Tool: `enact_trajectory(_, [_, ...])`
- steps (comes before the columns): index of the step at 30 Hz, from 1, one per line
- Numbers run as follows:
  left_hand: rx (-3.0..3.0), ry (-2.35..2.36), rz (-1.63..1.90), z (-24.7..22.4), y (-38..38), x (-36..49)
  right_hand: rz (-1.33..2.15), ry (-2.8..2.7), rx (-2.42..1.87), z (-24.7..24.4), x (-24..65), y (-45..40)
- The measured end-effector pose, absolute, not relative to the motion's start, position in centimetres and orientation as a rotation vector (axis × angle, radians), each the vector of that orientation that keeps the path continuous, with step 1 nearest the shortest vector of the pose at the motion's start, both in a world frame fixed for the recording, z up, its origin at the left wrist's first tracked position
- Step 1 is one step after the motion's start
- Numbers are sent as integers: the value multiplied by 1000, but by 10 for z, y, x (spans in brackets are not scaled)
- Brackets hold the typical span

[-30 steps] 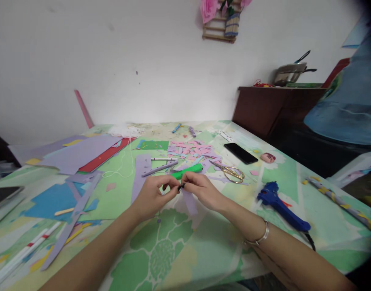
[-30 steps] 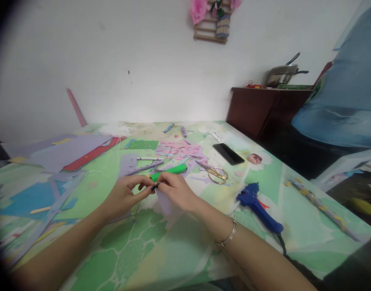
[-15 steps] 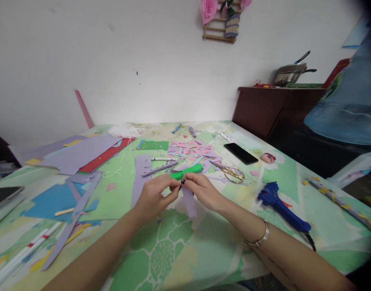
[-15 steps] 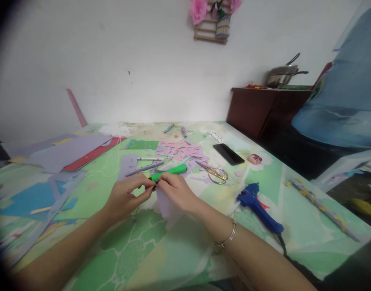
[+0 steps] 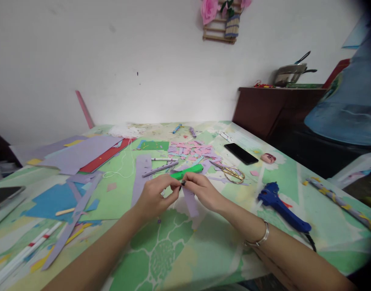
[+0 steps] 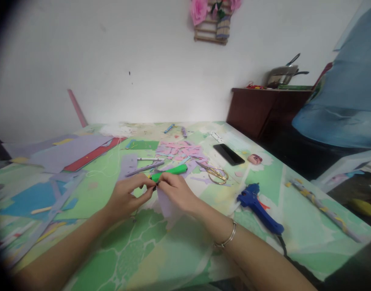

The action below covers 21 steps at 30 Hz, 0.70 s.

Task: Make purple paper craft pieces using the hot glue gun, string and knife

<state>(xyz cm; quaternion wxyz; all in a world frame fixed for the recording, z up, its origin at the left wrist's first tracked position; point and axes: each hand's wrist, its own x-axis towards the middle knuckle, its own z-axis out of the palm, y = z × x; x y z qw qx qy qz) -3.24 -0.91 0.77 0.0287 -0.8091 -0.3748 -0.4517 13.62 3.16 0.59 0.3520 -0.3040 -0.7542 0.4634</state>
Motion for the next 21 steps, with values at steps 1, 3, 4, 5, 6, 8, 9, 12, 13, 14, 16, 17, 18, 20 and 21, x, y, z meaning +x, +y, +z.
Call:
enact_trajectory(1, [-2499,-1171,-1384,8,-9,-33,1197,-1955,-784,6,136,32])
enact_trajectory(3, [-2513,-1218,-1364,10,-10,-33,1189,-1967,-780,6,136,31])
enact_trajectory(4, [-2525,-1248,-1357,11,-11,-33,1185,-1972,-784,6,136,31])
enact_trajectory(5, [-2543,-1282,-1351,12,-12,-33,1182,-1975,-787,6,135,31])
enact_trajectory(6, [-2566,-1315,-1347,13,-12,-33,1179,-1976,-789,7,135,31])
enact_trajectory(8, [-2617,-1379,-1344,16,-13,-33,1169,-1979,-792,7,135,31])
enact_trajectory(9, [-2637,-1405,-1353,16,-13,-33,1160,-1984,-793,7,136,31])
enact_trajectory(12, [-2674,-1438,-1401,16,-10,-34,1124,-2015,-822,5,135,32])
enact_trajectory(13, [-2680,-1426,-1416,15,-9,-35,1109,-2028,-841,5,135,33])
enact_trajectory(14, [-2686,-1403,-1427,14,-8,-36,1095,-2042,-859,4,135,33])
enact_trajectory(16, [-2694,-1333,-1430,11,-5,-39,1055,-2068,-890,3,135,35])
enact_trajectory(17, [-2691,-1293,-1425,9,-4,-40,1027,-2081,-900,2,135,35])
enact_trajectory(18, [-2687,-1258,-1414,7,-3,-41,996,-2092,-907,2,135,35])
enact_trajectory(20, [-2672,-1208,-1377,5,-2,-43,936,-2114,-916,2,135,35])
enact_trajectory(21, [-2666,-1197,-1354,4,-1,-43,908,-2125,-918,2,135,35])
